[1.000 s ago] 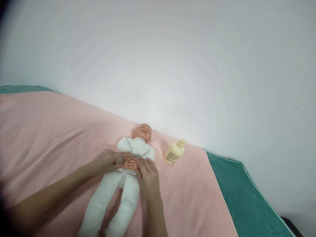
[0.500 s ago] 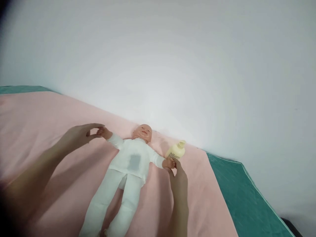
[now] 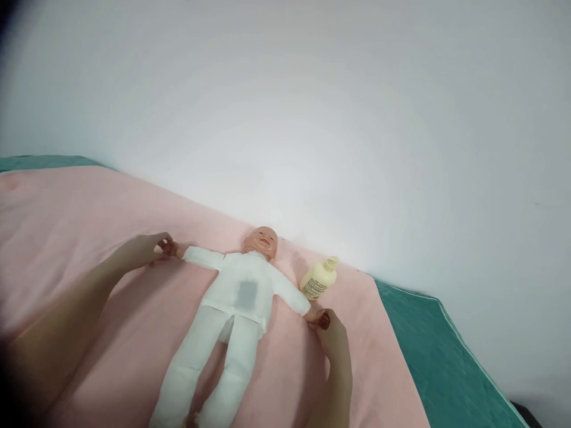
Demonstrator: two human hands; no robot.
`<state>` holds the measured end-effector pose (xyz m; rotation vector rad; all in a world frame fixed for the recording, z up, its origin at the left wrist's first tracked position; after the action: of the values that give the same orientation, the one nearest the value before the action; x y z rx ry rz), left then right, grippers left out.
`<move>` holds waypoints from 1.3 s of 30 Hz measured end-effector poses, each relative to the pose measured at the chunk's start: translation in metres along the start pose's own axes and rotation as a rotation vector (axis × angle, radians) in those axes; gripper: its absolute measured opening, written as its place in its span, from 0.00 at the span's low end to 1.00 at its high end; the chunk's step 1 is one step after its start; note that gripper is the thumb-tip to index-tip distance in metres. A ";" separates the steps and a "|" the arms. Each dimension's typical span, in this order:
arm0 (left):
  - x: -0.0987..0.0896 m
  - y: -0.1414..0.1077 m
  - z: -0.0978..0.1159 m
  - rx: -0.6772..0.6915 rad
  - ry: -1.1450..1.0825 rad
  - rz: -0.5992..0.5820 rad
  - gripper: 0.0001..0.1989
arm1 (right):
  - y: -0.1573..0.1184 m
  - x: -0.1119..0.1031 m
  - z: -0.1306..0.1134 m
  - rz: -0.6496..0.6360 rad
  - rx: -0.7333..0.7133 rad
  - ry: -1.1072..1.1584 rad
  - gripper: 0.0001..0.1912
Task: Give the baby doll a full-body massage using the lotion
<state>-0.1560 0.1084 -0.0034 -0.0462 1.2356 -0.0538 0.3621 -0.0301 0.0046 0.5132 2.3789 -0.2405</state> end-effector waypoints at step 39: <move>0.007 -0.094 0.173 0.916 0.043 0.418 0.11 | -0.082 0.078 -0.134 0.046 -1.124 0.029 0.14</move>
<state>0.0083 0.0155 0.0529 1.0070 1.1451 -0.2514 0.1955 -0.0406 0.0564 0.0159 2.0994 1.0685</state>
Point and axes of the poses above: each hand's wrist, its own y-axis towards the middle knuckle, its own x-axis out of the palm, z = x × y, the point moved 6 cm from there along y, towards the middle knuckle, and after that the axes turned 15 degrees about y, right-handed, at the moved point
